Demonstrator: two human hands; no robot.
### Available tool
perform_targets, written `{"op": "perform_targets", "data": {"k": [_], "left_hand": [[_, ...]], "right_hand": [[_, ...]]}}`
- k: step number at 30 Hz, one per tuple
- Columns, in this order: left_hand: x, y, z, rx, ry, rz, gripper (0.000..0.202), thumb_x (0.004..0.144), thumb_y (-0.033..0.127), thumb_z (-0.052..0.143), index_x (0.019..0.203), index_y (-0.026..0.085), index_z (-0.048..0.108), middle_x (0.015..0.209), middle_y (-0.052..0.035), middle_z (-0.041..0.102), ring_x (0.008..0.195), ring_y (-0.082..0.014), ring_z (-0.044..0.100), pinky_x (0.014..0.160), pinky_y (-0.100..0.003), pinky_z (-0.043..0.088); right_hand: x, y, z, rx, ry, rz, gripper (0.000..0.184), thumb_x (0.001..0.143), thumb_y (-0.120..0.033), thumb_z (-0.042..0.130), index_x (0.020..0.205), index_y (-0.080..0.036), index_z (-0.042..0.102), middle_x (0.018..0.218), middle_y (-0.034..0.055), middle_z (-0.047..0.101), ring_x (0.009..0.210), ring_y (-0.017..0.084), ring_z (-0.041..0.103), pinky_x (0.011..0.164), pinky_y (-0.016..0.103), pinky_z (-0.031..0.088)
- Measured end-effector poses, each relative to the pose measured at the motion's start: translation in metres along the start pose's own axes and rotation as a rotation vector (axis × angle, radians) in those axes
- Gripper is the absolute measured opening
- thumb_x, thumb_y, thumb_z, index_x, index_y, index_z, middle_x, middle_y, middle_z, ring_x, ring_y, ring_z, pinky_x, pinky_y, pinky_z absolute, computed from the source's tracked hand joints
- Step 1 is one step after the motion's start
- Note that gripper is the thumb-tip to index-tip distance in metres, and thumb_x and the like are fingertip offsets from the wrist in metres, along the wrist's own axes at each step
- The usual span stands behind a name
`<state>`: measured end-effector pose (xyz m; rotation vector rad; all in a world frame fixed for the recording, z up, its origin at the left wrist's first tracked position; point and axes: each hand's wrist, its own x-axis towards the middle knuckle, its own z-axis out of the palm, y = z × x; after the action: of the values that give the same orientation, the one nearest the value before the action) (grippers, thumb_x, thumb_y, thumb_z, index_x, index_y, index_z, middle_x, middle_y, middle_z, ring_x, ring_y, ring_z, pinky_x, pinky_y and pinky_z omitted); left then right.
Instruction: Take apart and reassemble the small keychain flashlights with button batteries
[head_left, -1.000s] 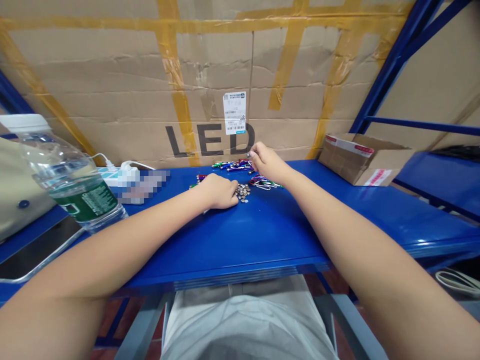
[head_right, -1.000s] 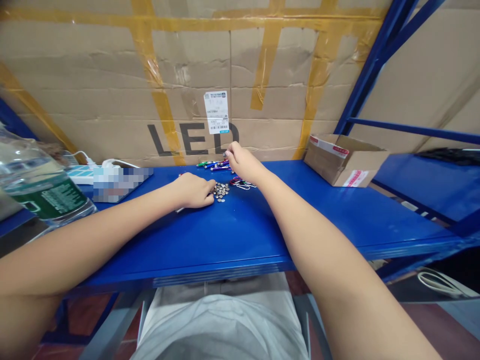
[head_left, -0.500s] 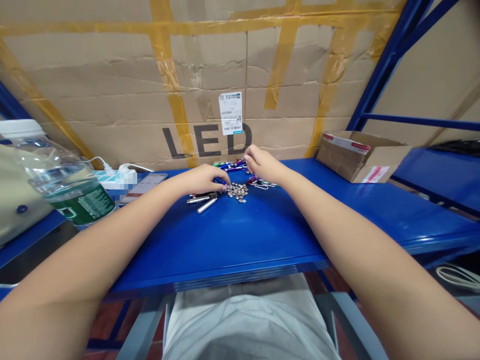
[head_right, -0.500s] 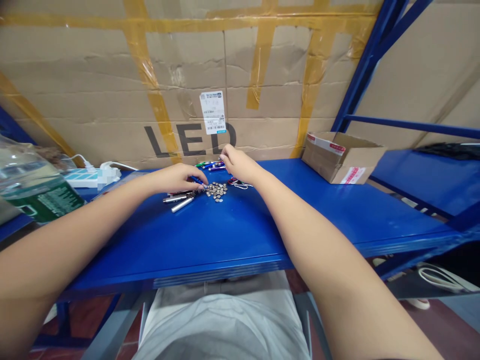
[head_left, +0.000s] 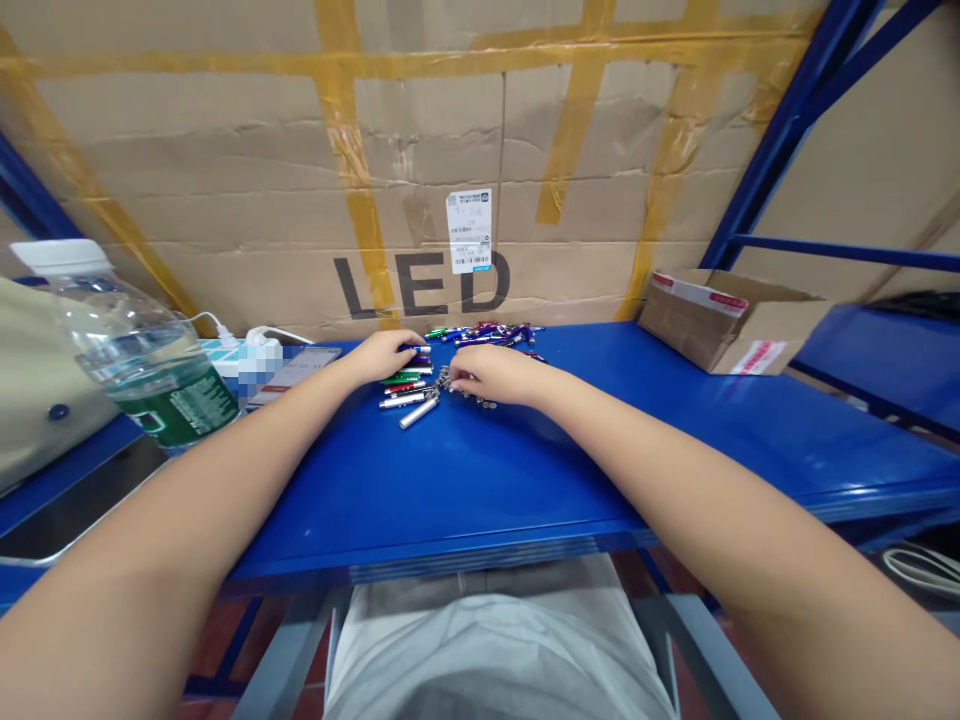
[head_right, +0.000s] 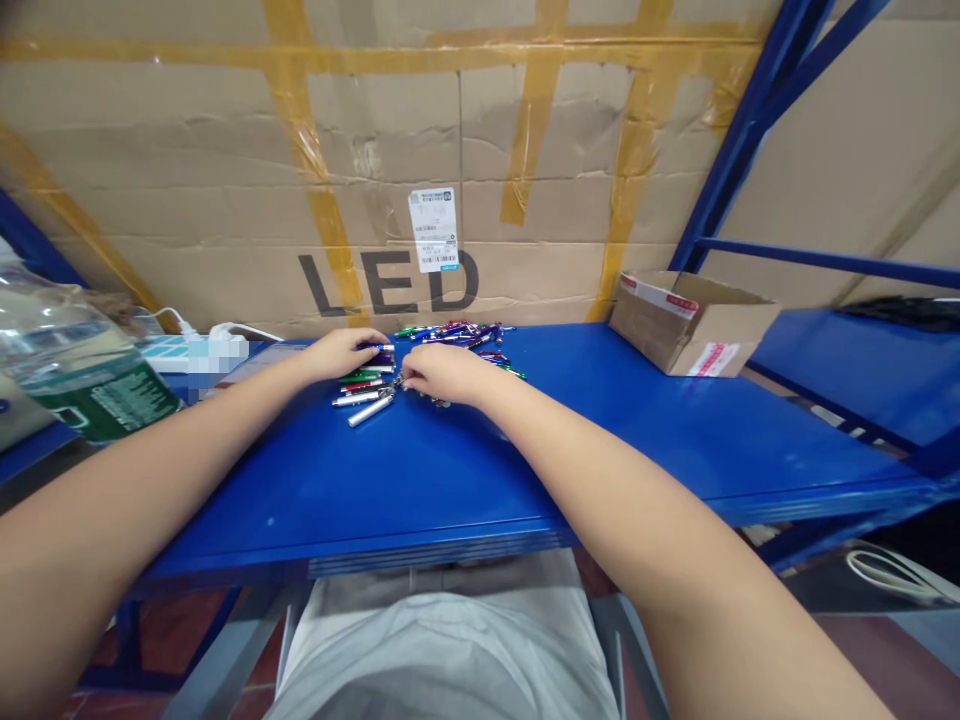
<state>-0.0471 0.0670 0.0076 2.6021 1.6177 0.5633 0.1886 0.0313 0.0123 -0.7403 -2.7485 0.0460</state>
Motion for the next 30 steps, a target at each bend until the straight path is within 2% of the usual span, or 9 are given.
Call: {"op": "perform_targets", "data": {"k": [5,9,13,17,19,22,26,30], "left_hand": [[0.001,-0.003,0.005,0.001,-0.024,-0.031,0.034,0.084,0.021,0.044,0.113,0.02,0.064,0.118,-0.0048,0.066,0.109,-0.0218,0.06,0.095,-0.033,0.045],[0.005,-0.008,0.011,0.007,-0.034,-0.03,0.038,0.082,0.019,0.042,0.113,0.019,0.064,0.121,-0.0063,0.065,0.111,-0.0221,0.058,0.097,-0.033,0.043],[0.008,-0.014,0.013,0.068,-0.043,-0.04,0.038,0.082,0.022,0.041,0.11,0.019,0.067,0.118,-0.0077,0.066,0.11,-0.0232,0.058,0.097,-0.034,0.043],[0.023,-0.017,0.005,0.153,-0.001,-0.049,0.034,0.084,0.027,0.041,0.1,0.022,0.072,0.111,-0.0067,0.069,0.106,-0.0246,0.06,0.091,-0.035,0.045],[0.037,-0.013,0.0,0.183,0.026,-0.037,0.031,0.083,0.027,0.045,0.097,0.022,0.072,0.105,-0.0067,0.071,0.098,-0.0241,0.063,0.084,-0.033,0.047],[0.063,0.0,0.001,0.208,-0.015,-0.015,0.028,0.082,0.029,0.05,0.096,0.02,0.072,0.099,-0.0079,0.072,0.091,-0.024,0.065,0.079,-0.032,0.047],[0.092,0.022,0.018,0.28,-0.073,-0.088,0.03,0.08,0.037,0.057,0.1,0.018,0.07,0.105,-0.0117,0.07,0.094,-0.0273,0.064,0.078,-0.033,0.047],[0.104,0.032,0.034,0.337,-0.05,-0.118,0.032,0.077,0.031,0.062,0.106,0.019,0.067,0.108,-0.0127,0.068,0.098,-0.0286,0.062,0.078,-0.033,0.047]], "right_hand": [[-0.001,-0.012,0.0,0.0,-0.051,-0.049,0.014,0.085,-0.018,0.053,0.087,-0.016,0.067,0.095,0.0072,0.065,0.082,0.016,0.057,0.071,0.027,0.041],[-0.002,-0.012,-0.001,0.032,-0.023,-0.055,0.015,0.087,-0.023,0.053,0.09,-0.017,0.067,0.096,0.0068,0.066,0.083,0.016,0.058,0.073,0.028,0.042],[-0.002,0.0,-0.006,0.005,0.125,0.054,0.019,0.09,-0.024,0.049,0.095,-0.017,0.066,0.096,0.0076,0.067,0.087,0.019,0.058,0.076,0.031,0.042],[-0.007,0.024,-0.015,-0.014,0.305,0.222,0.019,0.09,-0.024,0.049,0.093,-0.017,0.066,0.096,0.0088,0.068,0.088,0.021,0.059,0.076,0.032,0.042],[-0.012,0.036,-0.018,-0.015,0.352,0.299,0.019,0.089,-0.025,0.049,0.091,-0.017,0.066,0.094,0.0087,0.068,0.087,0.021,0.06,0.075,0.031,0.042],[-0.018,0.052,-0.019,-0.024,0.376,0.369,0.02,0.089,-0.025,0.048,0.089,-0.017,0.066,0.092,0.0081,0.068,0.085,0.02,0.06,0.072,0.03,0.042],[-0.021,0.061,-0.017,-0.03,0.364,0.389,0.018,0.089,-0.025,0.049,0.09,-0.018,0.066,0.093,0.0072,0.069,0.085,0.019,0.06,0.073,0.029,0.041],[-0.021,0.06,-0.018,-0.021,0.361,0.395,0.019,0.09,-0.027,0.049,0.091,-0.018,0.066,0.095,0.0075,0.069,0.088,0.018,0.061,0.075,0.028,0.042]]}}
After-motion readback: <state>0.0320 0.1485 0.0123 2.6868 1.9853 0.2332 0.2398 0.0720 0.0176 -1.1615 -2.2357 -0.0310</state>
